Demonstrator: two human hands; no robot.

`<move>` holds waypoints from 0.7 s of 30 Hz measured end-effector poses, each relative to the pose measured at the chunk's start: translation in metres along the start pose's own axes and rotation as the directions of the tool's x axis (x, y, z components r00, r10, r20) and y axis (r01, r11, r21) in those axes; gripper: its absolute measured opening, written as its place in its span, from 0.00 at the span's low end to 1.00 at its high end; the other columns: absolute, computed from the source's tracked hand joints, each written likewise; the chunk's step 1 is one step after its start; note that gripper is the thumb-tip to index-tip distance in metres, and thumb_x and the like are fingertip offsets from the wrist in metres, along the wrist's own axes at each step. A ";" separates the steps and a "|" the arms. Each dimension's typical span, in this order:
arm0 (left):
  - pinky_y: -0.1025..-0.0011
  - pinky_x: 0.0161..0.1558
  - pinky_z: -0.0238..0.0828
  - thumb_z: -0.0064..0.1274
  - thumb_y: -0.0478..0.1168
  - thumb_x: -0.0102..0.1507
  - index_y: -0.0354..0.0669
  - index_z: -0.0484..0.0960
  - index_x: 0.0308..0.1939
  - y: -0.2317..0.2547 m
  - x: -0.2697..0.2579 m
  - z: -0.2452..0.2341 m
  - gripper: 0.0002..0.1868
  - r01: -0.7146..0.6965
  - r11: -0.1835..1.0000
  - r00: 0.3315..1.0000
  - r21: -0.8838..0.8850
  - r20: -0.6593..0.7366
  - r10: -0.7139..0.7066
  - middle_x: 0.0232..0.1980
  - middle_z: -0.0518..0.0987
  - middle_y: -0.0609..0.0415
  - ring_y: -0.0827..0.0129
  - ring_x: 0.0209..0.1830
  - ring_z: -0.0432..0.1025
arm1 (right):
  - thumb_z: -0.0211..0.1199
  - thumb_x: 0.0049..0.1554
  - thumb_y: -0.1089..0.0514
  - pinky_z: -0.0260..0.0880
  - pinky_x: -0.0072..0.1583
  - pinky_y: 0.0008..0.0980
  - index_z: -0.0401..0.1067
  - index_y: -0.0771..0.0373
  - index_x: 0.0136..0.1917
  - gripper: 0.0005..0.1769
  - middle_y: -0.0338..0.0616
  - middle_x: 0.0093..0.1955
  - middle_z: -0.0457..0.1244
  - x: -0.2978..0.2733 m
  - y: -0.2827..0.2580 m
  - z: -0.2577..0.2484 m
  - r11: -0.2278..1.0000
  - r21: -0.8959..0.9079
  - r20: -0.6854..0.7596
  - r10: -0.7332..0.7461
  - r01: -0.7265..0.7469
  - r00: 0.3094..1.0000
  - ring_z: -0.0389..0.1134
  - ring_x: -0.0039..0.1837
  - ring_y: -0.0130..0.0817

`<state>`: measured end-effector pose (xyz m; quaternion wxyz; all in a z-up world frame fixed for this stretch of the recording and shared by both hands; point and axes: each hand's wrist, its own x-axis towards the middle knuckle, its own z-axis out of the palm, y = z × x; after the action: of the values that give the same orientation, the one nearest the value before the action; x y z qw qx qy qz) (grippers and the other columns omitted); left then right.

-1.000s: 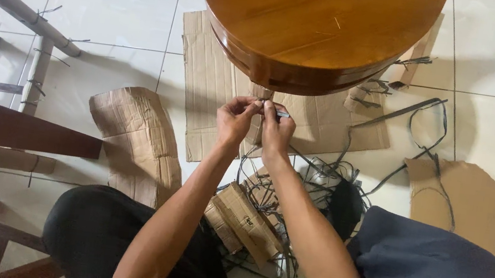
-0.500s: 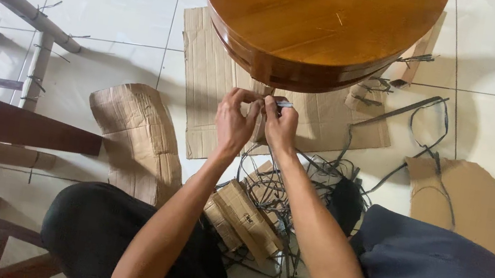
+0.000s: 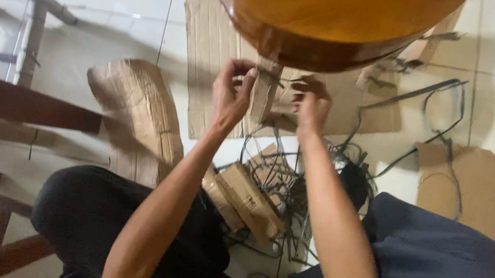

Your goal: Wrapping wooden furniture legs with cardboard and securing them with plastic ties

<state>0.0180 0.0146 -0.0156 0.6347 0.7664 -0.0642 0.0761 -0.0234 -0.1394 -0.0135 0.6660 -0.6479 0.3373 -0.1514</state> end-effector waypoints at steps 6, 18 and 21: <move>0.50 0.52 0.76 0.57 0.47 0.65 0.45 0.82 0.52 -0.184 -0.084 -0.041 0.15 0.059 0.897 0.961 0.437 0.218 -0.169 0.52 0.79 0.40 0.43 0.54 0.75 | 0.56 0.61 0.45 0.68 0.41 0.41 0.77 0.51 0.44 0.13 0.42 0.36 0.70 0.031 0.214 -0.065 0.874 -0.475 -0.159 0.030 -0.104 0.987 0.72 0.40 0.40; 0.53 0.58 0.73 0.46 0.54 0.62 0.54 0.86 0.52 -0.151 -0.202 0.001 0.21 -0.106 0.522 0.598 0.847 0.473 -0.647 0.54 0.83 0.51 0.52 0.61 0.74 | 0.62 0.58 0.54 0.72 0.61 0.50 0.68 0.50 0.62 0.18 0.48 0.57 0.63 -0.050 0.221 -0.046 0.533 -0.778 0.384 -0.014 0.332 0.923 0.68 0.63 0.53; 0.52 0.64 0.66 0.49 0.62 0.61 0.59 0.83 0.56 -0.147 -0.207 0.003 0.25 -0.038 0.547 0.594 0.836 0.459 -0.661 0.59 0.79 0.52 0.53 0.65 0.70 | 0.59 0.60 0.52 0.74 0.61 0.46 0.69 0.41 0.58 0.13 0.39 0.59 0.63 -0.047 0.244 -0.059 0.455 -0.875 0.281 0.204 0.163 0.938 0.68 0.65 0.44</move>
<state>-0.1558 0.0395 -0.1983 0.1538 0.9164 -0.1211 -0.3492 -0.1530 -0.1265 -0.2332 0.2790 -0.9108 0.2512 0.1716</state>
